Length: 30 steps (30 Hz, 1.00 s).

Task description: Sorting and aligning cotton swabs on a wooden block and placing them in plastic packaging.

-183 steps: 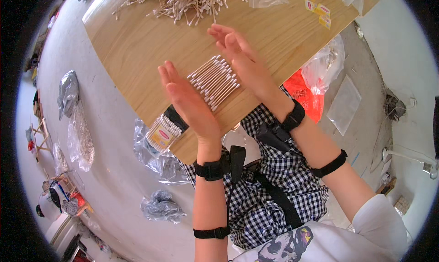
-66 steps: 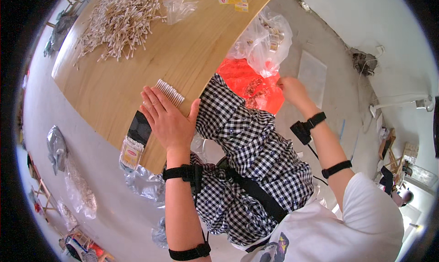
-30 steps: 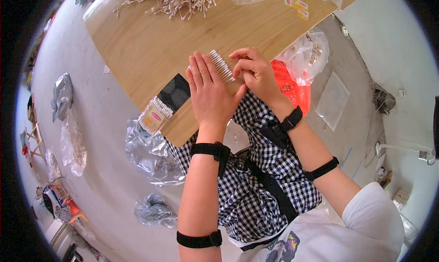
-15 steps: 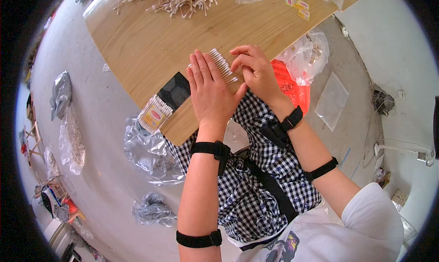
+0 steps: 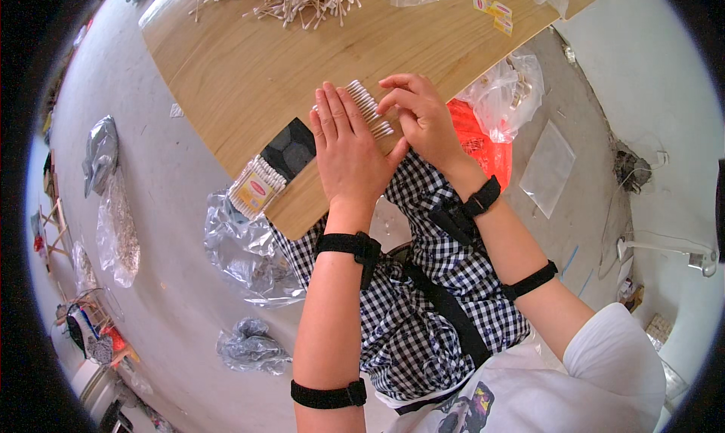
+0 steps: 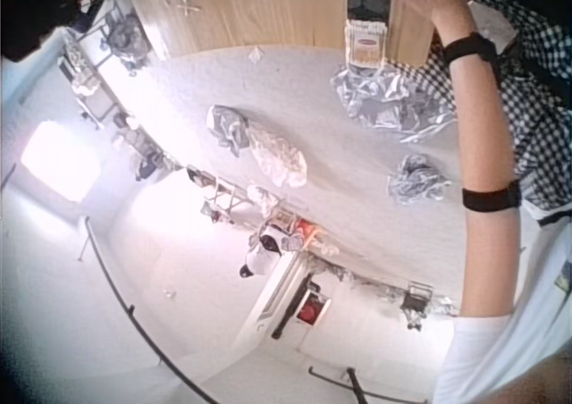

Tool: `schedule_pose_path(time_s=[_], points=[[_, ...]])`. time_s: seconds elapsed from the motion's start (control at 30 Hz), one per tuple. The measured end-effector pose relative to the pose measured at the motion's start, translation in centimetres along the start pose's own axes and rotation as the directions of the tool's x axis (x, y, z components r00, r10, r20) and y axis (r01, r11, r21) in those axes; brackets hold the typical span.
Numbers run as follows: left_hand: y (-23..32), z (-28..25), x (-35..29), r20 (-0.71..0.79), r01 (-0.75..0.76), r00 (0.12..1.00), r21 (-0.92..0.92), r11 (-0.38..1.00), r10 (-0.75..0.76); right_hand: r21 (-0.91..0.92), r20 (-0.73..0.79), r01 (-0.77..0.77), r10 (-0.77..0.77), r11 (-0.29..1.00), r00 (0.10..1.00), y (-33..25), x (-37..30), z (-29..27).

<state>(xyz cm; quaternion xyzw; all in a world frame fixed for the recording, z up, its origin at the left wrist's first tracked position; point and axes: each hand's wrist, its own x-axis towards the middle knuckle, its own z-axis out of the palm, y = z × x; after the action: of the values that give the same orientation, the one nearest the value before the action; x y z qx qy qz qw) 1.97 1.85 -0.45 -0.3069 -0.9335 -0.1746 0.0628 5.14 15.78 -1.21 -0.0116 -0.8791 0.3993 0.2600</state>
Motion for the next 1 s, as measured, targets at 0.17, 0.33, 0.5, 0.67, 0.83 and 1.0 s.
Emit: schedule_pose_path(time_s=[0.17, 0.33, 0.5, 0.67, 0.83, 1.0], points=[[-0.26, -0.27, -0.06, -0.007, 0.001, 1.000, 0.012, 1.000, -0.001, 0.009, 0.022, 0.020, -0.020, 1.000, 1.000, -0.02, 0.10, 0.17], [-0.09, -0.16, -0.01, -0.002, -0.001, 1.000, -0.001, 1.000, 0.001, 0.022, -0.011, -0.020, 0.020, 1.000, 1.000, -0.19, 0.21, 0.02], [-0.20, -0.08, -0.10, -0.007, 0.005, 1.000, -0.004, 1.000, -0.005, -0.026, -0.010, -0.003, 0.002, 1.000, 1.000, -0.43, 0.23, 0.20], [-0.11, -0.13, -0.02, -0.006, 0.010, 1.000, -0.003, 1.000, -0.010, -0.058, -0.001, 0.009, -0.009, 0.998, 1.000, -0.34, 0.32, 0.18], [-0.15, -0.16, -0.04, 0.002, 0.008, 1.000, 0.004, 1.000, -0.008, -0.045, 0.003, -0.006, 0.006, 0.999, 1.000, -0.45, 0.29, 0.20], [-0.13, -0.23, -0.06, -0.002, 0.008, 1.000, 0.005, 1.000, -0.008, -0.046, 0.016, 0.010, -0.010, 0.999, 1.000, -0.34, 0.25, 0.10]])
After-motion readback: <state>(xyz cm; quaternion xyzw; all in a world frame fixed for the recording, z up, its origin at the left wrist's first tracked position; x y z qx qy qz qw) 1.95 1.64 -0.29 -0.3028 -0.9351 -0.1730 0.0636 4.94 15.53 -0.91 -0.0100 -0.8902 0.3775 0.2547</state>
